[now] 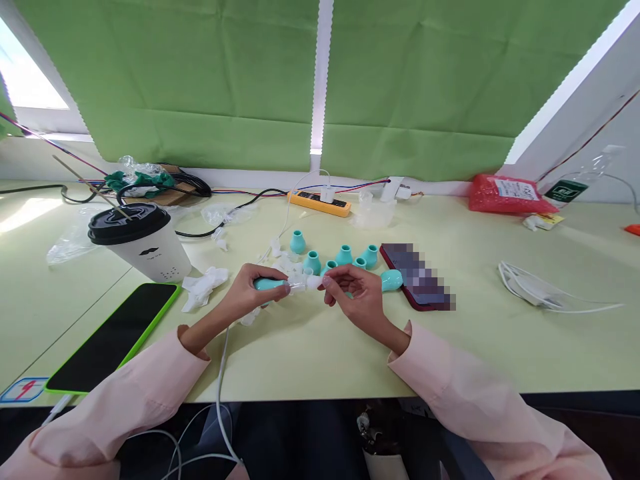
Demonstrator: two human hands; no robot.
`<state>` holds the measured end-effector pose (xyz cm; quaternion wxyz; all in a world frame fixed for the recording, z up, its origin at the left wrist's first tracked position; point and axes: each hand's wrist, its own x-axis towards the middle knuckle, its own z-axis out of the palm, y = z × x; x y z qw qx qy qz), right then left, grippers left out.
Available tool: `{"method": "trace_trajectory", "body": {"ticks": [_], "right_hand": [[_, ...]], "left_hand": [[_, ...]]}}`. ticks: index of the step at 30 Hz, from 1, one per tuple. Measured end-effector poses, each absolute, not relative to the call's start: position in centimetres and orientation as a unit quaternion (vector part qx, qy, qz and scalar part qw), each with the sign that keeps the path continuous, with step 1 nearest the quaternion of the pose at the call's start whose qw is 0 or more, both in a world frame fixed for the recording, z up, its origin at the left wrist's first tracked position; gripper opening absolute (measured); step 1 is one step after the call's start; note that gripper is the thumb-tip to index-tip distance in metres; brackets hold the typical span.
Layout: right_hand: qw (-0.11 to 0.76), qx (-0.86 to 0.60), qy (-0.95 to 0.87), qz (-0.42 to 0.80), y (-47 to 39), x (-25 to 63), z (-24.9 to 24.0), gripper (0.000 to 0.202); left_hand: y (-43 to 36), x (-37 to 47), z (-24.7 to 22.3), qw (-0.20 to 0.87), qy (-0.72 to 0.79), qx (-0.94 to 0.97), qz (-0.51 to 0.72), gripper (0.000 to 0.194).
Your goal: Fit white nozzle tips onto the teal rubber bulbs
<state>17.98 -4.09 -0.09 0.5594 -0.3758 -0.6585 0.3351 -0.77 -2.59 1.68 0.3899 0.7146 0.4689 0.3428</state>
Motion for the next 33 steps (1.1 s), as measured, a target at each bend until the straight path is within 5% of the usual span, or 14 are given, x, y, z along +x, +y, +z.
{"method": "trace_trajectory", "body": {"ticks": [10, 19, 33], "right_hand": [[0.511, -0.342, -0.662, 0.428, -4.01, 18.35, -0.08, 0.007], [0.468, -0.34, -0.704, 0.412, -3.7, 18.7, -0.07, 0.015], [0.423, -0.339, -0.633, 0.553, -3.52, 18.28, -0.71, 0.011]], "left_hand": [[-2.52, -0.84, 1.6, 0.461, 0.467, 0.682, 0.322, 0.026], [-2.33, -1.17, 1.65, 0.439, 0.408, 0.743, 0.298, 0.033], [-1.92, -1.54, 1.16, 0.419, 0.353, 0.785, 0.291, 0.032]]}}
